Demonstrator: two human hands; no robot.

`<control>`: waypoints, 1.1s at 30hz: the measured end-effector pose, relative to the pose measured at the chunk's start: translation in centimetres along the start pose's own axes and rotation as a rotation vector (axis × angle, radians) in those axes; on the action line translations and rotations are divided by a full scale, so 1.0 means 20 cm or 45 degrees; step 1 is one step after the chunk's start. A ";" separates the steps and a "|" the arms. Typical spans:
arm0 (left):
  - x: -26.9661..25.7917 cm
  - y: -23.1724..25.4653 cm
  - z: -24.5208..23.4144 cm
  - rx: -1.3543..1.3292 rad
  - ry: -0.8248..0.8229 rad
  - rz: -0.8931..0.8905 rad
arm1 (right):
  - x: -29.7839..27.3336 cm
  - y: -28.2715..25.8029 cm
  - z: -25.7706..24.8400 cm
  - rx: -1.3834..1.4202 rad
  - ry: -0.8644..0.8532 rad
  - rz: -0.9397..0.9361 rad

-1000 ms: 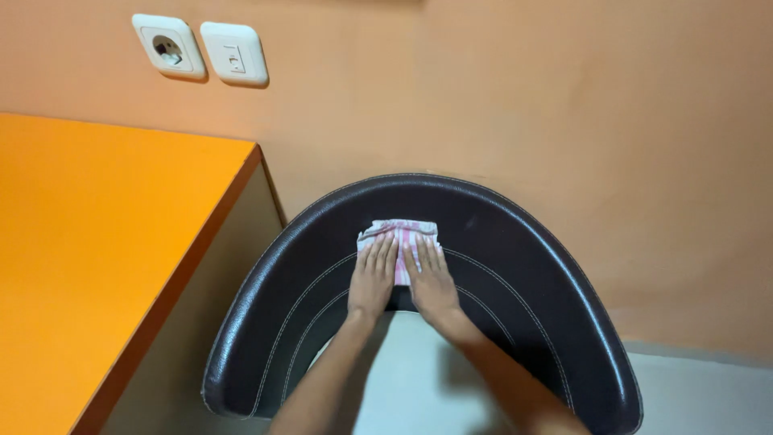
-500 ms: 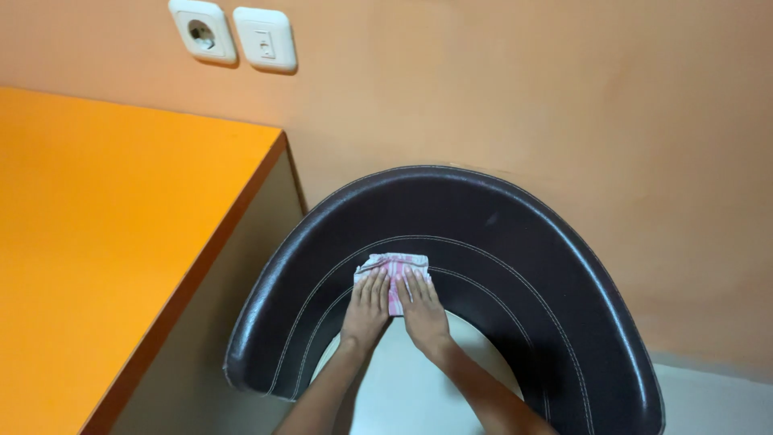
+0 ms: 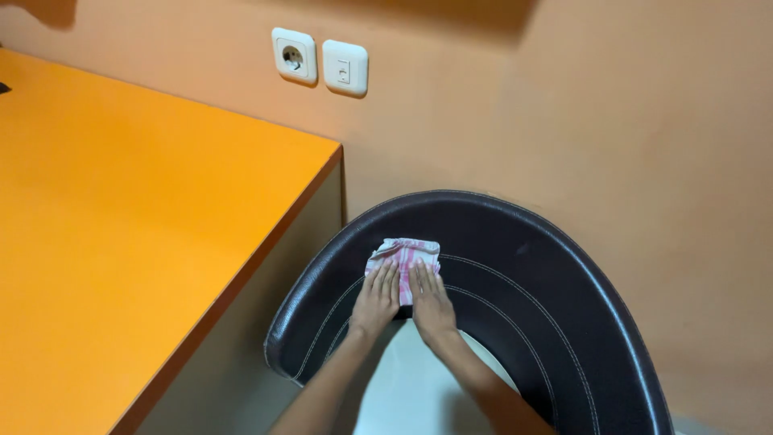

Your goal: The person wipes an orange chair with a pink and white checkered cloth, then wipes an orange countertop, and finally wipes a black and white chair. The person moves the chair to clean underneath it.

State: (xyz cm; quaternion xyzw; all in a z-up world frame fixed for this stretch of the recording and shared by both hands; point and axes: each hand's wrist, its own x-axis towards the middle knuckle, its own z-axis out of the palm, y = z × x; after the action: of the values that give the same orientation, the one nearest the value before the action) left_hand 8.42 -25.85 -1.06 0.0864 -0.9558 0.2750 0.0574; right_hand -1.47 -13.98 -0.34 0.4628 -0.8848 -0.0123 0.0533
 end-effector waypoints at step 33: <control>-0.55 -0.06 -0.11 0.278 -0.221 -0.182 | -0.17 -0.41 0.01 0.196 0.062 -0.306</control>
State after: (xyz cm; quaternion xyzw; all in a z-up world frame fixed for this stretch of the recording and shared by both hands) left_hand 19.57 -24.25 -0.37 0.1835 -0.9131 0.3639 -0.0157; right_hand 7.11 -15.86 -1.39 0.5684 -0.8197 0.0606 0.0372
